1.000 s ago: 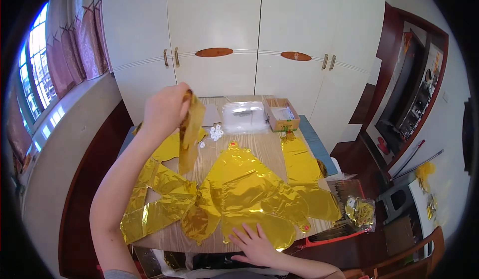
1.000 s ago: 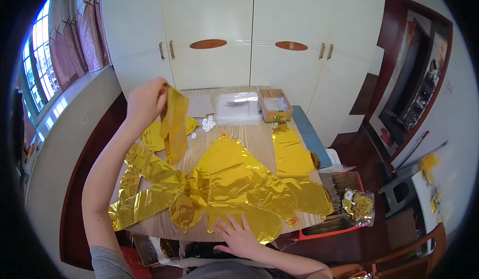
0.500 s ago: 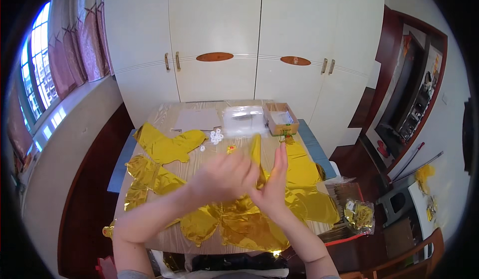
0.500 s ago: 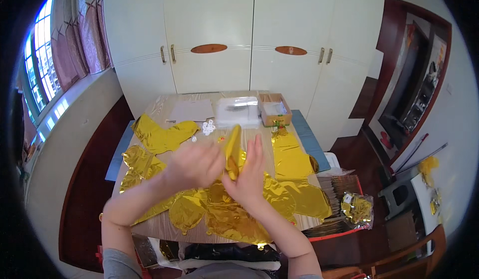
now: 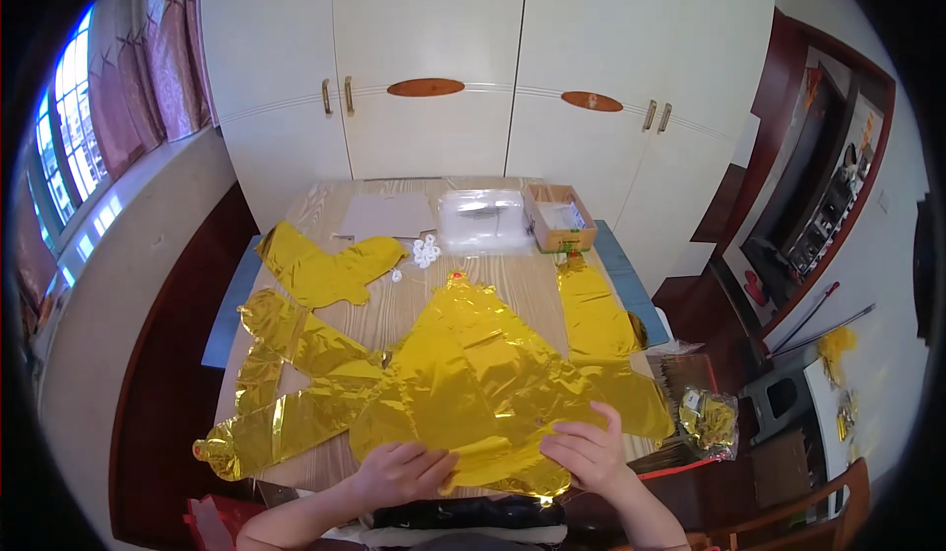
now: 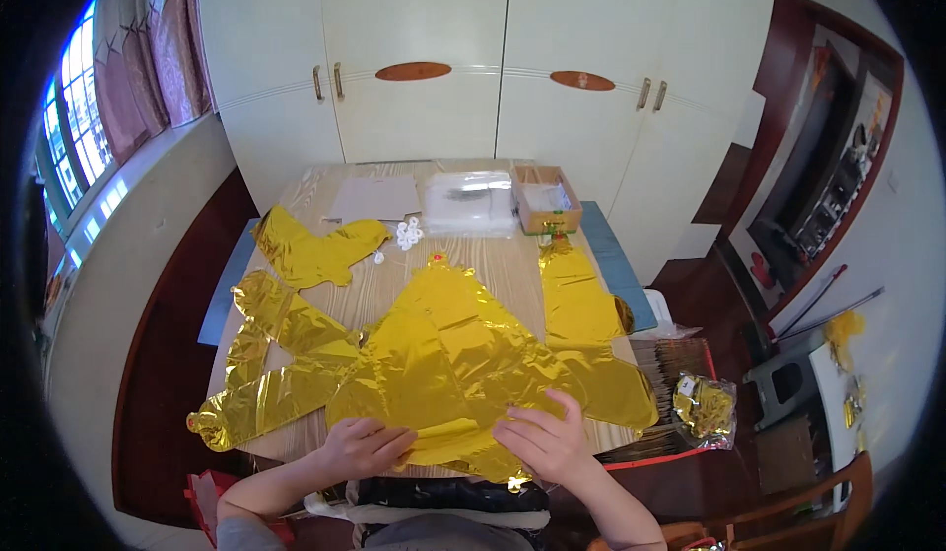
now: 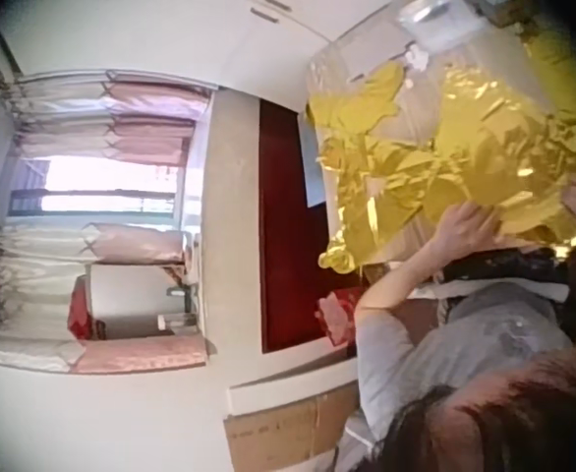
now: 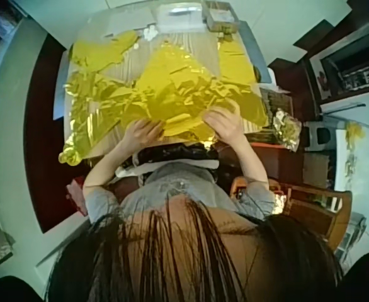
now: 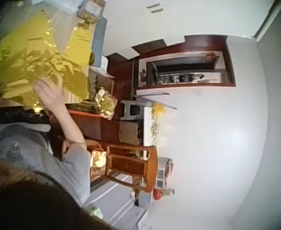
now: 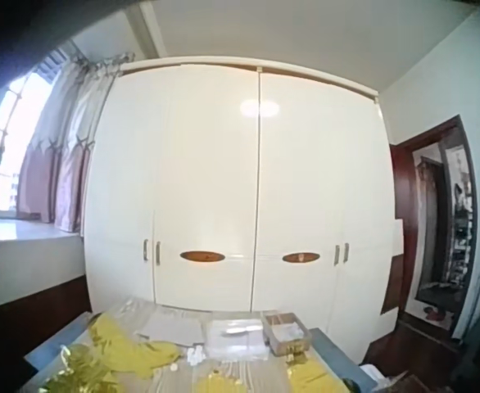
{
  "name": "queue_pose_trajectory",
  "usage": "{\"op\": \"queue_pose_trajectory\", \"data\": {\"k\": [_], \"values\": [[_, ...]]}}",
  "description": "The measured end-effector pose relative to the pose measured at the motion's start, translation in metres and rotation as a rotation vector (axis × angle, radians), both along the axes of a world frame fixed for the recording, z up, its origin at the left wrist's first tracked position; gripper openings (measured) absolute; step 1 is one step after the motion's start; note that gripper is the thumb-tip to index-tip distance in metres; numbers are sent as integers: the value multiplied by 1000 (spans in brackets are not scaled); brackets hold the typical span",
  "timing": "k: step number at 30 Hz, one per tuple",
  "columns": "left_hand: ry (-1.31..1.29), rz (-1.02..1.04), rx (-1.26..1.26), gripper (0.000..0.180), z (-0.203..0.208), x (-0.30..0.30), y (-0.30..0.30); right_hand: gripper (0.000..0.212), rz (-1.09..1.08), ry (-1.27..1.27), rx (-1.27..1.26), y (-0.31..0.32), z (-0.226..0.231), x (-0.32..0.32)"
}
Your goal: Manual folding and packaging of gold foil sheets using a cardboard template.
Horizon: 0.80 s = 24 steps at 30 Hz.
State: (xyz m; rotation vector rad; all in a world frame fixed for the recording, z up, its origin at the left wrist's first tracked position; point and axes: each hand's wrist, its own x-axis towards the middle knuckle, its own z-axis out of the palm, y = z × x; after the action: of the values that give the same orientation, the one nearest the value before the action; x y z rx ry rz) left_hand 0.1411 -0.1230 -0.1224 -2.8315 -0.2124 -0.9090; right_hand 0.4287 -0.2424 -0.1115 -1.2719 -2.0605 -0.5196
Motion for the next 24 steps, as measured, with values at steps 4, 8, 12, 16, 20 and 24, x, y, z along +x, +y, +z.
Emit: {"op": "queue_pose_trajectory", "data": {"k": [4, 8, 12, 16, 20, 24], "values": [[69, 33, -176, 29, -10, 3, 0, 19, -3, -51, 37, 3, 7, -13], [142, 160, -425, 26, -10, 6, 19, 21, -18, -86, 67, 16, 20, -13], [30, 317, -621, 19, 1, 28, 77, 25, -92, -73, 82, 50, 36, 9], [-279, 203, -585, 20, 29, 63, 132, 26, -179, -44, 228, 79, 64, 24], [-397, 59, -410, 19, 54, 64, 129, 21, -195, -104, 338, 53, 74, 13], [-208, 14, -481, 21, 1, 48, 109, 16, -99, -299, 146, 8, 22, 4]]}}
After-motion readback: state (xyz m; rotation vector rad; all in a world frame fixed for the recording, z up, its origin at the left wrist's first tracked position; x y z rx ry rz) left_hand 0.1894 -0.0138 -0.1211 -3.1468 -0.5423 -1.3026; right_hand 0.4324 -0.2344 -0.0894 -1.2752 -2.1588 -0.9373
